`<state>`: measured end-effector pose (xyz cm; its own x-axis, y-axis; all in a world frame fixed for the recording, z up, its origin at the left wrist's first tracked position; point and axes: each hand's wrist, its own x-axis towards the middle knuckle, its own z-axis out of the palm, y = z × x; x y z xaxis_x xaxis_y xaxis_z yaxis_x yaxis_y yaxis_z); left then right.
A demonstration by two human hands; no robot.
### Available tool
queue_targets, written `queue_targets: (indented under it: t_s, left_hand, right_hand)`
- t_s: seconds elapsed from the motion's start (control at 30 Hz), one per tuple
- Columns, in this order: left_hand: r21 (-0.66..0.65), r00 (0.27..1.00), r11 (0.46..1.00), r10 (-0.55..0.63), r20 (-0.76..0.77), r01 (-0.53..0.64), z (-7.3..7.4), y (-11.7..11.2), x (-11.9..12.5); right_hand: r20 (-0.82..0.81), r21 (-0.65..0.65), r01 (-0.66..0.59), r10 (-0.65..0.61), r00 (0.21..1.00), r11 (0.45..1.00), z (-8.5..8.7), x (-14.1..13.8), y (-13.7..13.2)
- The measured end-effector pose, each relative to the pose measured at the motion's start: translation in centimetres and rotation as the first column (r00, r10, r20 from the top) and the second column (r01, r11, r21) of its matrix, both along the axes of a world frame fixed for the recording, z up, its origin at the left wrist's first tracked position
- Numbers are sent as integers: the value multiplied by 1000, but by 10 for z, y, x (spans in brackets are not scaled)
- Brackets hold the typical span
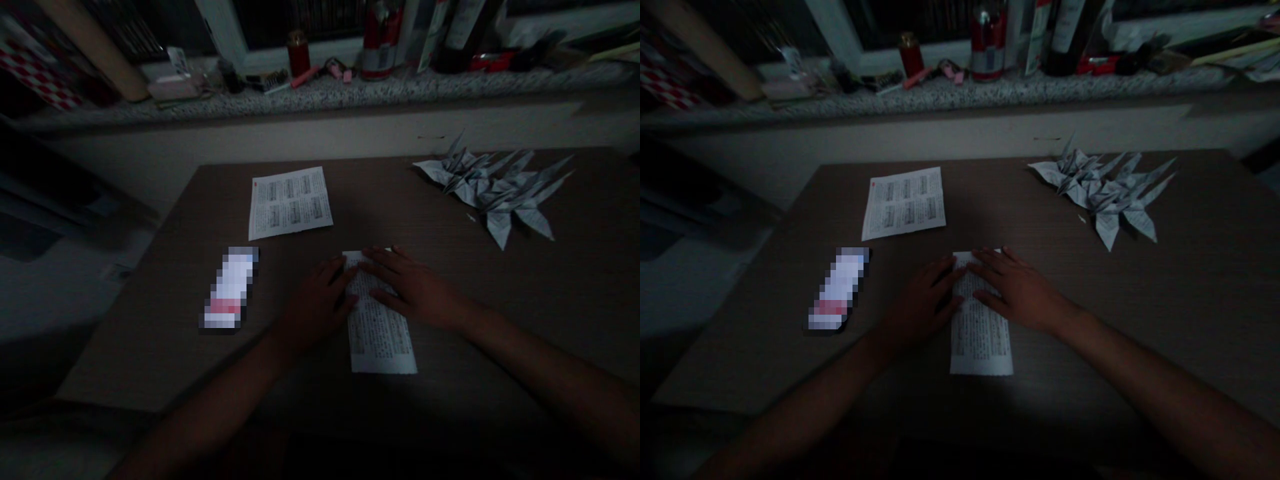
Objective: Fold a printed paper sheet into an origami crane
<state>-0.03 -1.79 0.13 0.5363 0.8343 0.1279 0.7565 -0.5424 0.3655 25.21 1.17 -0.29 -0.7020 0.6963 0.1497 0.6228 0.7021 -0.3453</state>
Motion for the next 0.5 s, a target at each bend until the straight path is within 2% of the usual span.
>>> queue_targets:
  t_s: [0.5]
  left_hand:
    - [-4, 1000, 1000, -7, -7, 7, -3, 3, -5]
  right_hand:
    - [-41, 19, -6, 7, 999, 1000, -8, 2, -2]
